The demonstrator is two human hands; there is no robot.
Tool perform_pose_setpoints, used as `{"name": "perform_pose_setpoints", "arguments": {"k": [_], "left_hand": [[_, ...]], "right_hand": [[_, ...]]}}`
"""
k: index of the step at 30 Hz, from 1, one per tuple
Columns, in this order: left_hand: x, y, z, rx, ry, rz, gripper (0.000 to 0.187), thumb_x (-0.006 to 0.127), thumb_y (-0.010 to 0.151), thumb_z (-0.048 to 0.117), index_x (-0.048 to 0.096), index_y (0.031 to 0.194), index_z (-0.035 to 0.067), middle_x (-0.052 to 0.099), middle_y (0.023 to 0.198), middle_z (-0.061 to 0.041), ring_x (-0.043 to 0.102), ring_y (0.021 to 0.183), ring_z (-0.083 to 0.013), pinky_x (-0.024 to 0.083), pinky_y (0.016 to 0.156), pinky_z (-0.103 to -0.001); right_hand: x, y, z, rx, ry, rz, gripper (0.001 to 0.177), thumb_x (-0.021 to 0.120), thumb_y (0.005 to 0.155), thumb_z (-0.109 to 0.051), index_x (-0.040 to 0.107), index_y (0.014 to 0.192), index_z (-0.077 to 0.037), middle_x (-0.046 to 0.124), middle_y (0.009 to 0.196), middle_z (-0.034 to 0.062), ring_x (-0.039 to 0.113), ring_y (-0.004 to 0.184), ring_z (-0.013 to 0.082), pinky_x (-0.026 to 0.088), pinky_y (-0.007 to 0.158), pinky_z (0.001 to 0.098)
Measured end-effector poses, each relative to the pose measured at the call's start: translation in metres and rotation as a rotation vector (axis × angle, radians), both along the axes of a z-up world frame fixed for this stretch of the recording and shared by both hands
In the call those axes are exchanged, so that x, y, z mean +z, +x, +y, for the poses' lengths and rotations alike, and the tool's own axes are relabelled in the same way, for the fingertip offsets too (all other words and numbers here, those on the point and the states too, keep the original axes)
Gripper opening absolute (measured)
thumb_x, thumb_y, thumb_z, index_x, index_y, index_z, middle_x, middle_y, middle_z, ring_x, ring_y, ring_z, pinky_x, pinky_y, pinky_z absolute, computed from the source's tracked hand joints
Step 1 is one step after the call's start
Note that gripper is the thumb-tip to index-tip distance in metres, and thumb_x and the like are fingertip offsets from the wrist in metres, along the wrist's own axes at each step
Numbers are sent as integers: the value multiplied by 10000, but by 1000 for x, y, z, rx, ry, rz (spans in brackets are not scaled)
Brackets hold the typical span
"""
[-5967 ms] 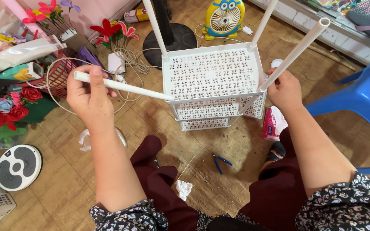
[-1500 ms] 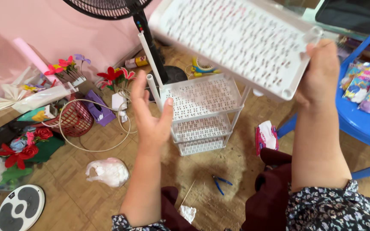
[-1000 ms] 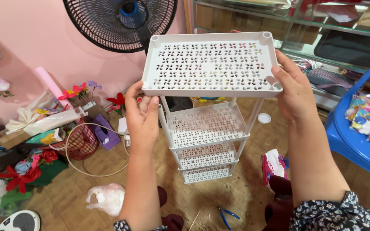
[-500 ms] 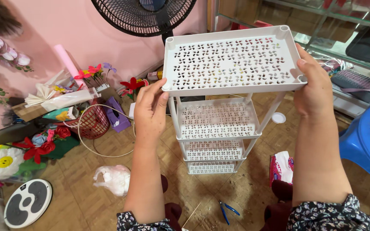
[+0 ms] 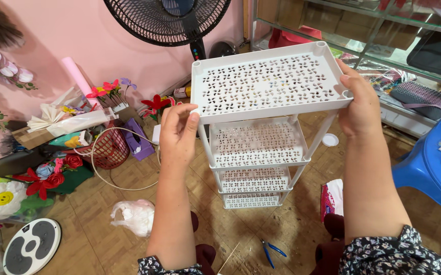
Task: The person assembles a white plastic multi-tier rack by inserting four vertical support poles into the corner holes of stacked trays. They then place a top tray onto the assembled frame and briefly handle a small decorative cactus item.
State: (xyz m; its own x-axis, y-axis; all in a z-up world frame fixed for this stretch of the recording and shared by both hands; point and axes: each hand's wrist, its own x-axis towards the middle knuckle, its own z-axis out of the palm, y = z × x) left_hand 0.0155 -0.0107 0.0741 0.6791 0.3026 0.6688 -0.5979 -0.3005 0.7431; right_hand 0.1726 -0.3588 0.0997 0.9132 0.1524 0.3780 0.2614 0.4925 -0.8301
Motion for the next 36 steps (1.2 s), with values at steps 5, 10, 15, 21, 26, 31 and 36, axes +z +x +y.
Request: {"name": "perform_pose_setpoints", "arguments": {"k": [5, 10, 15, 21, 26, 31, 36], "left_hand": [[-10, 15, -7, -134, -326, 31, 263, 631, 1063, 201, 548, 1272, 64, 564, 1215, -71, 594, 1038, -124, 547, 889, -326], [-9, 23, -10, -143, -528, 118, 455, 597, 1005, 252, 386, 1376, 95, 608, 1218, -77, 621, 1011, -143, 532, 880, -351], [-8, 25, -12, -178, -562, 204, 448, 549, 1027, 309, 473, 1368, 30, 680, 1146, -99, 640, 949, -170, 518, 860, -346], [-6, 22, -10, -168, -529, 215, 457, 527, 1031, 328, 473, 1370, 27, 688, 1135, -104, 649, 929, -179, 515, 854, -343], [-6, 22, -11, -173, -524, 225, 443, 504, 1028, 320, 459, 1372, 45, 682, 1152, -101, 655, 932, -185, 516, 853, -350], [-9, 25, -9, -228, -564, 213, 491, 534, 995, 341, 445, 1392, 66, 675, 1154, -109, 653, 915, -199, 490, 822, -353], [-14, 28, -6, -277, -629, 219, 549, 563, 974, 374, 422, 1409, 69, 666, 1192, -93, 645, 984, -194, 505, 879, -366]], "right_hand": [[0, -1, 1, 24, 1, -7, 559, 512, 969, -161, 517, 1471, 85, 627, 1410, 144, 609, 1289, 213, 435, 1136, 344], [1, -2, 1, 31, 19, -11, 522, 507, 998, -139, 527, 1464, 96, 629, 1400, 155, 620, 1264, 214, 462, 1114, 340], [1, -3, 0, 35, 36, -32, 481, 511, 1022, -117, 539, 1451, 98, 645, 1370, 163, 640, 1227, 220, 500, 1075, 347], [-3, 0, 6, 32, 80, 4, 453, 528, 1016, -124, 561, 1408, 100, 658, 1334, 165, 657, 1206, 223, 514, 1067, 350], [-7, 3, 9, 12, 53, -13, 483, 510, 996, -118, 532, 1430, 93, 649, 1323, 158, 648, 1184, 209, 516, 1046, 342], [-11, 4, 11, 6, 59, -25, 499, 511, 973, -128, 523, 1424, 86, 644, 1322, 152, 645, 1186, 205, 517, 1050, 339], [-14, 6, 8, -1, 54, -19, 479, 528, 973, -146, 526, 1404, 64, 645, 1306, 138, 641, 1175, 197, 516, 1046, 340]]}}
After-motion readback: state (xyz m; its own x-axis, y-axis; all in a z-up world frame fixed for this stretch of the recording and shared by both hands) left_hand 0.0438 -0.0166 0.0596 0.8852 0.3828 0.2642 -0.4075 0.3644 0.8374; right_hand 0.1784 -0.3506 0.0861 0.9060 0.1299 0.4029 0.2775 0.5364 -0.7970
